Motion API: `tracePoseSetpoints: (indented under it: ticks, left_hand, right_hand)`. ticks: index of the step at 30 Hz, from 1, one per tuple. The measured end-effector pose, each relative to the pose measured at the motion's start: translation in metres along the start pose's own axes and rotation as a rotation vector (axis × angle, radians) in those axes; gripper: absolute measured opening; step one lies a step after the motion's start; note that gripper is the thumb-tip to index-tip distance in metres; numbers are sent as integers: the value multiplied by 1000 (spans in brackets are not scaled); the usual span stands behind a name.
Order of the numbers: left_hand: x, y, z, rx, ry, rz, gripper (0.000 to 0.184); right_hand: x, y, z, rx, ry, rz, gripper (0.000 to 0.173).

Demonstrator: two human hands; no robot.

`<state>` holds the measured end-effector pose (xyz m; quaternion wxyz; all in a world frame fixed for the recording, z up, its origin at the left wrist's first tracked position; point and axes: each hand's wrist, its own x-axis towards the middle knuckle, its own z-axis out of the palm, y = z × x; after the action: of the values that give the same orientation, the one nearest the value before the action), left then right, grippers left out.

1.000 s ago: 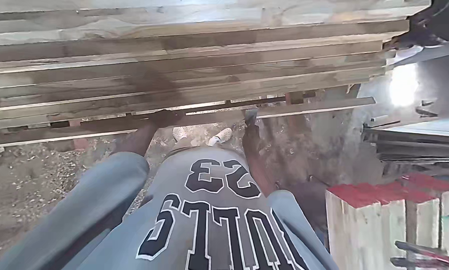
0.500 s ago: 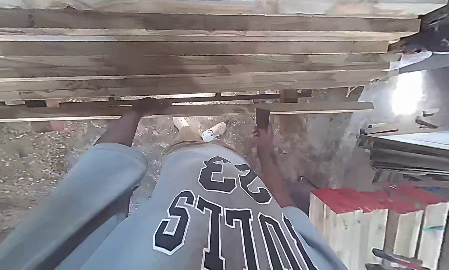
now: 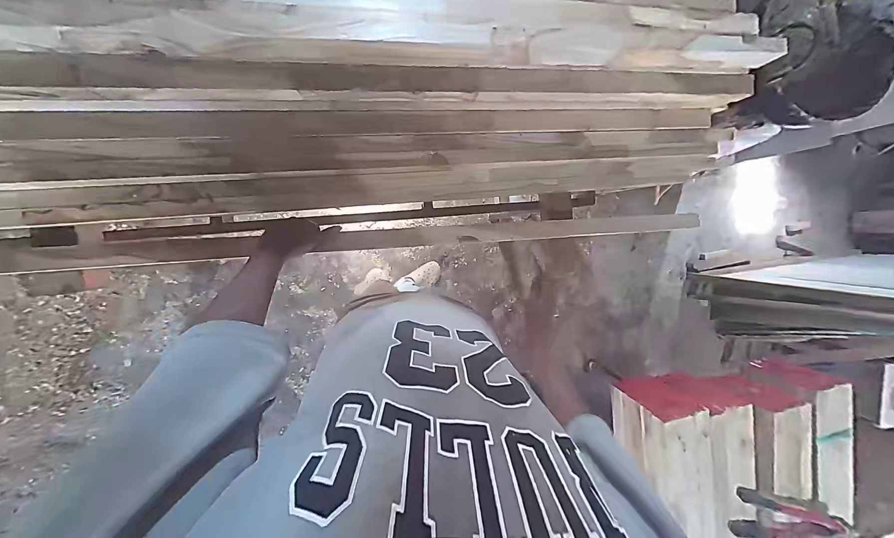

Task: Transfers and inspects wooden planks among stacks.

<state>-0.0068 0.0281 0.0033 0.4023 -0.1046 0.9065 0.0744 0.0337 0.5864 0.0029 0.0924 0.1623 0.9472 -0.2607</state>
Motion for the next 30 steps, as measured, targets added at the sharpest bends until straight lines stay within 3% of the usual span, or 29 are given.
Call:
tracePoseSetpoints:
  ticks: [2, 4, 10, 15, 16, 18, 19, 21, 23, 26, 27, 30]
  left_hand:
    - [0, -1, 6, 25, 41, 19, 89]
    - [3, -4, 9, 26, 88, 43, 87]
    - [6, -7, 15, 65, 109, 42, 85]
    - [2, -7, 17, 30, 150, 39, 88]
    - [-2, -7, 21, 8, 198, 50, 83]
    - [-13, 7, 22, -105, 321, 90, 57]
    - [-22, 21, 26, -205, 356, 110, 42]
    - [-38, 62, 33, -356, 466, 226, 37]
    - [-52, 115, 45, -477, 548, 411, 56]
    - [-87, 215, 47, -698, 482, 501, 78]
    - [-93, 247, 52, -734, 480, 529, 74]
    - [-90, 333, 74, -871, 459, 611, 37]
  right_hand:
    - [24, -7, -22, -312, 13, -126, 41]
    - [48, -17, -32, -465, 27, -203, 40]
    - [50, -51, -22, -521, -45, -390, 39]
    - [36, -78, 23, -475, -130, -506, 34]
    - [30, -88, 32, -482, -141, -522, 33]
    - [20, -113, 45, -417, -155, -568, 33]
    - [15, -122, 51, -366, -145, -598, 33]
    - [11, -137, 64, -205, -50, -664, 38]
    - [3, -139, 66, -38, 12, -726, 46]
    - [-6, -117, 32, 138, -36, -766, 37]
    - [-7, -102, 16, 163, -26, -771, 32]
    - [7, -38, -34, 129, -32, -776, 29]
